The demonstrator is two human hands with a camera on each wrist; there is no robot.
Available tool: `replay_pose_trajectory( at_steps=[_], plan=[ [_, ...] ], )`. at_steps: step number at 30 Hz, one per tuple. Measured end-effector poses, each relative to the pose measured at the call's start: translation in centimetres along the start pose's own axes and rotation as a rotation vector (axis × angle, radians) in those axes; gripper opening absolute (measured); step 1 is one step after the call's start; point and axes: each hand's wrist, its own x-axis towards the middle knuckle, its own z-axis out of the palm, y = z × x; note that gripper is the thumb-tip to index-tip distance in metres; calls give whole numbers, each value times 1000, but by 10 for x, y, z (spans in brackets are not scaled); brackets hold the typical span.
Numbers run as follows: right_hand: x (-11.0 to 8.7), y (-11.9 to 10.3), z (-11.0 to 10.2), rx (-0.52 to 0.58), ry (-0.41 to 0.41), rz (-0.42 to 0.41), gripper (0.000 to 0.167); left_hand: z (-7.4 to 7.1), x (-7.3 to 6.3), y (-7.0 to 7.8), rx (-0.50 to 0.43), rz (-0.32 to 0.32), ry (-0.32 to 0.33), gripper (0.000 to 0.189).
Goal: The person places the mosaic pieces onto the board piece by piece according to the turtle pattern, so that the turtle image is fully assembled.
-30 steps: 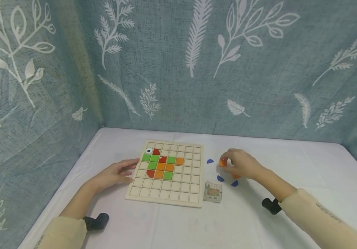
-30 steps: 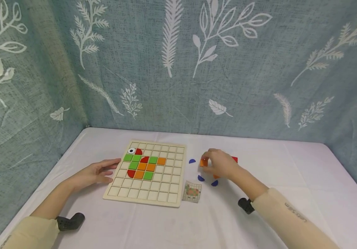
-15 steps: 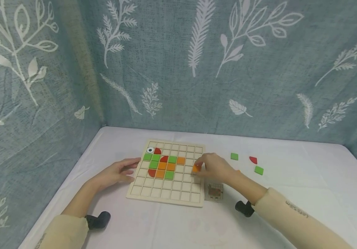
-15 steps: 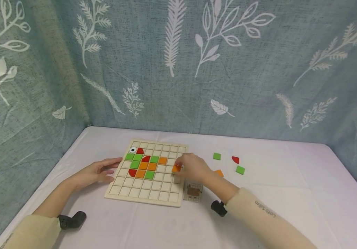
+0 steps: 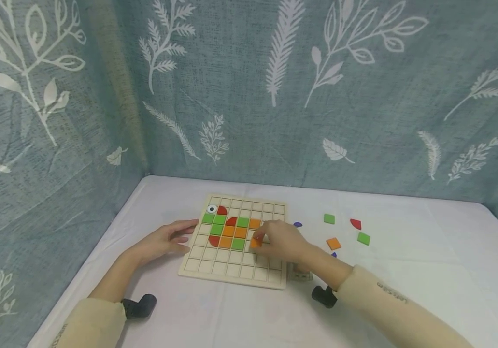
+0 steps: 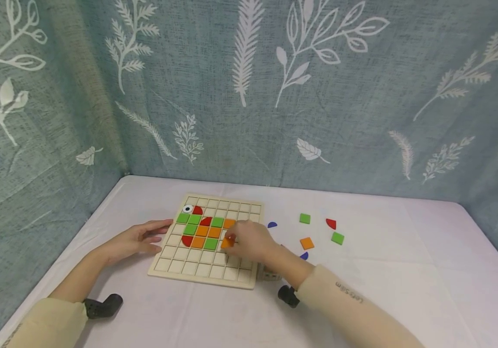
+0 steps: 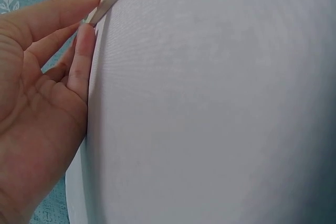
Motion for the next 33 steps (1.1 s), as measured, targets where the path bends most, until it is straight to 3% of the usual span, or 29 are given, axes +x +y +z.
replay_pose_trajectory(
  at_steps=[13, 33],
  plan=[
    [8, -1, 16, -148, 35, -42, 22, 1, -1, 2, -1, -8, 2, 68],
    [9, 1, 17, -164, 62, -77, 25, 0, 0, 1, 5, -5, 7, 68]
  ],
)
